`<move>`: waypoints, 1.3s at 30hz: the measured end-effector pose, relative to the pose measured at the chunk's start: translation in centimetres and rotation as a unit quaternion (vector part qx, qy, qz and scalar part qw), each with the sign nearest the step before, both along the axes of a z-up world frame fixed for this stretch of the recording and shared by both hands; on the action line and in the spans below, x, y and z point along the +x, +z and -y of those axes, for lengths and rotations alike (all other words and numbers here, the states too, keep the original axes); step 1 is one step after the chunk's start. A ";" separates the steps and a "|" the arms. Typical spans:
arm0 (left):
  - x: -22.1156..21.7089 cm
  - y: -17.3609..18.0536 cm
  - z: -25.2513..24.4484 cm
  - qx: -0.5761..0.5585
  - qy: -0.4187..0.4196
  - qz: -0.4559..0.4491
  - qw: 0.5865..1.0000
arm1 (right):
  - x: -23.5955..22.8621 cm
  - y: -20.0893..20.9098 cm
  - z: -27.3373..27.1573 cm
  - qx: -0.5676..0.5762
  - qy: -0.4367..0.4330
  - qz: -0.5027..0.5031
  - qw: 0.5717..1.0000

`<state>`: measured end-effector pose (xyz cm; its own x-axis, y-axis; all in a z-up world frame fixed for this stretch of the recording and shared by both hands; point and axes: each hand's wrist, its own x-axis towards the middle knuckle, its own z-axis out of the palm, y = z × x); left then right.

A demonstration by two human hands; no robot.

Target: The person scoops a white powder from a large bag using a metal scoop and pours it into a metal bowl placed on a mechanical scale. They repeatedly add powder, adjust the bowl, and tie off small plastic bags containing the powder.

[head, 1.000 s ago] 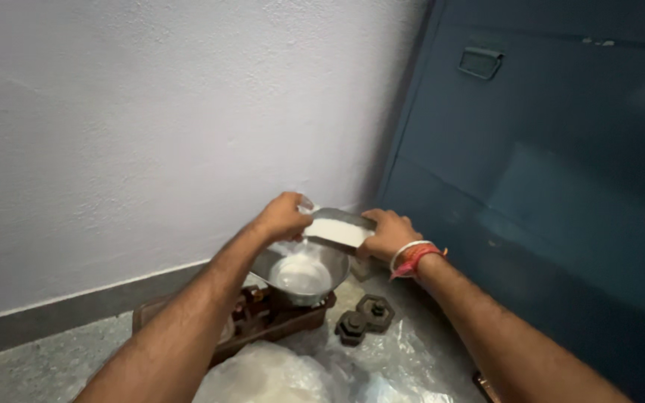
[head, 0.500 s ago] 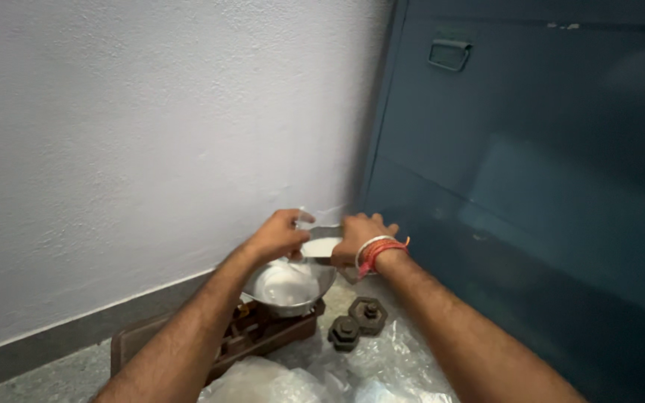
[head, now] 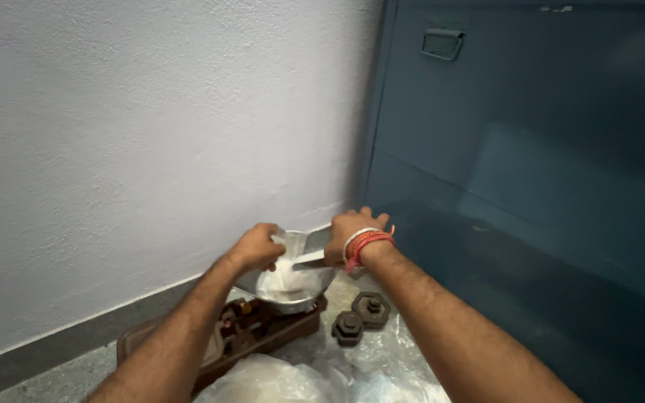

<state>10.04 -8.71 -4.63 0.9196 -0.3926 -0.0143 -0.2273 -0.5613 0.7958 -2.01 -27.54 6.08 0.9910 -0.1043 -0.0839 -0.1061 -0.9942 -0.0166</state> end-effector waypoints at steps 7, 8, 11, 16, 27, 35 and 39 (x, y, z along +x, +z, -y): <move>0.2 -0.7 -0.3 0.039 0.021 -0.022 0.999 | -0.1 0.0 -0.3 -0.001 0.010 -0.006 1.000; 0.1 -0.8 -0.3 0.047 0.025 -0.024 0.998 | -0.1 0.0 -0.4 -0.005 0.014 -0.010 1.000; -0.2 -0.7 -0.5 0.064 0.028 -0.027 0.997 | -0.4 0.1 -0.5 -0.015 0.028 -0.021 0.999; -0.6 -0.6 -0.7 0.078 0.047 -0.041 0.995 | -0.7 0.3 -0.9 0.003 0.039 -0.014 0.999; -1.2 -0.7 -1.4 0.119 0.043 -0.048 0.991 | -0.7 -0.3 -1.4 -0.086 0.096 0.043 0.991; -1.7 -1.3 -2.3 0.171 0.051 -0.038 0.983 | -1.4 0.3 -1.6 -0.101 0.090 0.016 0.991; -0.4 -1.9 -2.4 0.156 0.041 -0.033 0.986 | -1.3 0.4 -1.3 -0.084 0.083 0.013 0.993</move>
